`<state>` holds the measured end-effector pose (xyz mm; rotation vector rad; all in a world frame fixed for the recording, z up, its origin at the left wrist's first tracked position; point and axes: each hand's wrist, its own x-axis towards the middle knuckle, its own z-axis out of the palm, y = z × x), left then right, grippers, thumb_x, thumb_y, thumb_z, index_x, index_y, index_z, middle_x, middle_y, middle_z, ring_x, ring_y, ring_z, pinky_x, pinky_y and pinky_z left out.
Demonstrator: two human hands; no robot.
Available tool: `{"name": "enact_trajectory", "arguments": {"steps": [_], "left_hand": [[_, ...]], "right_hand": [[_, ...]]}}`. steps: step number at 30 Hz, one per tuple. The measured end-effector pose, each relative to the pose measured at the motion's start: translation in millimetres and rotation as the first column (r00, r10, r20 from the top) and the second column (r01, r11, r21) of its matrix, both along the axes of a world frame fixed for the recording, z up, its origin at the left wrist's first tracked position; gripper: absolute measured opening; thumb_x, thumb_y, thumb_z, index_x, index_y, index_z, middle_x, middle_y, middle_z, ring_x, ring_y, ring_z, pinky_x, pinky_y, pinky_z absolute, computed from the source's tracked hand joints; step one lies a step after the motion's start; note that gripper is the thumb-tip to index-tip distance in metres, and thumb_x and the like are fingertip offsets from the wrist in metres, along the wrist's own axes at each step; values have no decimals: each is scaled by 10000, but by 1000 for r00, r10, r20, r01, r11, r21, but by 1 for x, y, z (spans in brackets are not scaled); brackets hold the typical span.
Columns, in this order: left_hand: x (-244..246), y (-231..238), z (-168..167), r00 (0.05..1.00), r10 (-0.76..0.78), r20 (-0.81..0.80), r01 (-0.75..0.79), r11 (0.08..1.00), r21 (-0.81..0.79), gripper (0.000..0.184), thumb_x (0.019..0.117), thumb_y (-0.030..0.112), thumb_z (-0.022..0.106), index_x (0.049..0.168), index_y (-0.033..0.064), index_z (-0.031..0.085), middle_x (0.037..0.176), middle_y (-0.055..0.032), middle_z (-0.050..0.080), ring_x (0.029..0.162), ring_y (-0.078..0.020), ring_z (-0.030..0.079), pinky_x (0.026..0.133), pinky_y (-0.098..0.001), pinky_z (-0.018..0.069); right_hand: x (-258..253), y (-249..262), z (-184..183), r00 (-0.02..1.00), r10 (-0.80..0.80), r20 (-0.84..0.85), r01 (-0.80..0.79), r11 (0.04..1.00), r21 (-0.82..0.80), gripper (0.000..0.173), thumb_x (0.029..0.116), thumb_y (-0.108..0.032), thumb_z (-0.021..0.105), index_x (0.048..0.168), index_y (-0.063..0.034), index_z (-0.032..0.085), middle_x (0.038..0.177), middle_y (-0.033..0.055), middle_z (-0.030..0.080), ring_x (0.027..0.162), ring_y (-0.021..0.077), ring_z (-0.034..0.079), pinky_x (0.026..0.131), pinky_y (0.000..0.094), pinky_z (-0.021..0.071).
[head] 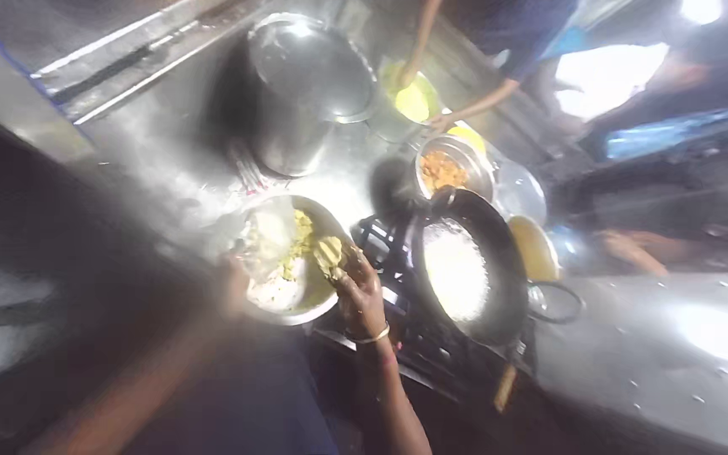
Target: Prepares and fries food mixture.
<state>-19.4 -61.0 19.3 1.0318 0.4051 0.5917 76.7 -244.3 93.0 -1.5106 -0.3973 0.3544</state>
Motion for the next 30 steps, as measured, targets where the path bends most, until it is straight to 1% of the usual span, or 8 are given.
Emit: {"name": "enact_trajectory", "arguments": {"steps": [4,8,12,15,20,23,26,30], "left_hand": [[-9,13,-18,996,-61,62,62,998,-27,758,948,712,476,1342,65,517,1176,45,703,1140,-94,660,1006,-349,557],[-25,15,-29,1000,5,27,-2,997,-82,663,1027,599,440,1395,49,447,1234,39,686,1190,-99,645,1039,-359,548],[-31,15,-24,993,39,-108,-46,997,-61,551,1106,414,224,1435,-16,324,1250,23,638,1176,-43,630,1022,-298,547],[-34,16,-26,992,54,-116,-60,997,-52,555,1105,429,229,1408,-18,357,1236,19,654,1164,-47,641,1013,-304,556],[-48,29,-36,996,50,-70,-50,999,-5,715,1048,606,325,1397,-13,411,1248,9,661,1194,-77,632,1054,-333,532],[-59,39,-43,1000,-4,-17,4,1000,3,725,898,772,485,1286,171,598,1149,60,713,1127,-97,664,1004,-362,555],[-65,44,-44,998,58,-30,-56,996,72,653,909,768,478,1230,227,653,1109,81,726,1064,-76,683,932,-347,587],[-64,49,-43,998,68,5,-68,996,65,755,907,759,493,1320,133,583,1157,31,709,1109,-108,673,955,-385,583]], "right_hand": [[33,-77,51,947,21,320,92,938,-333,558,880,-79,732,1354,131,526,1265,156,678,1111,134,683,986,299,579],[70,-142,93,874,-24,486,347,730,-589,414,875,-86,740,1242,68,627,1065,114,746,939,122,732,859,302,626],[119,-168,86,929,-94,359,369,338,-866,404,918,-200,770,1261,-19,658,1039,112,758,913,183,736,890,408,596],[139,-172,63,972,-110,206,226,222,-948,415,928,-262,753,1274,-51,664,1019,101,757,897,202,731,878,448,589],[128,-174,71,978,-86,192,207,251,-946,276,1027,-162,581,1236,-17,687,1061,128,746,932,221,720,905,458,575],[93,-174,94,920,-261,291,391,600,-698,216,1045,-122,507,1137,8,653,838,12,691,732,85,668,723,295,590],[63,-146,96,918,-14,397,223,845,-486,191,1021,-56,511,1109,43,648,927,-2,729,830,72,714,792,274,627],[50,-53,20,888,436,148,-209,668,-714,273,1013,-169,609,1206,5,695,1107,54,750,970,77,720,902,282,609]]}}
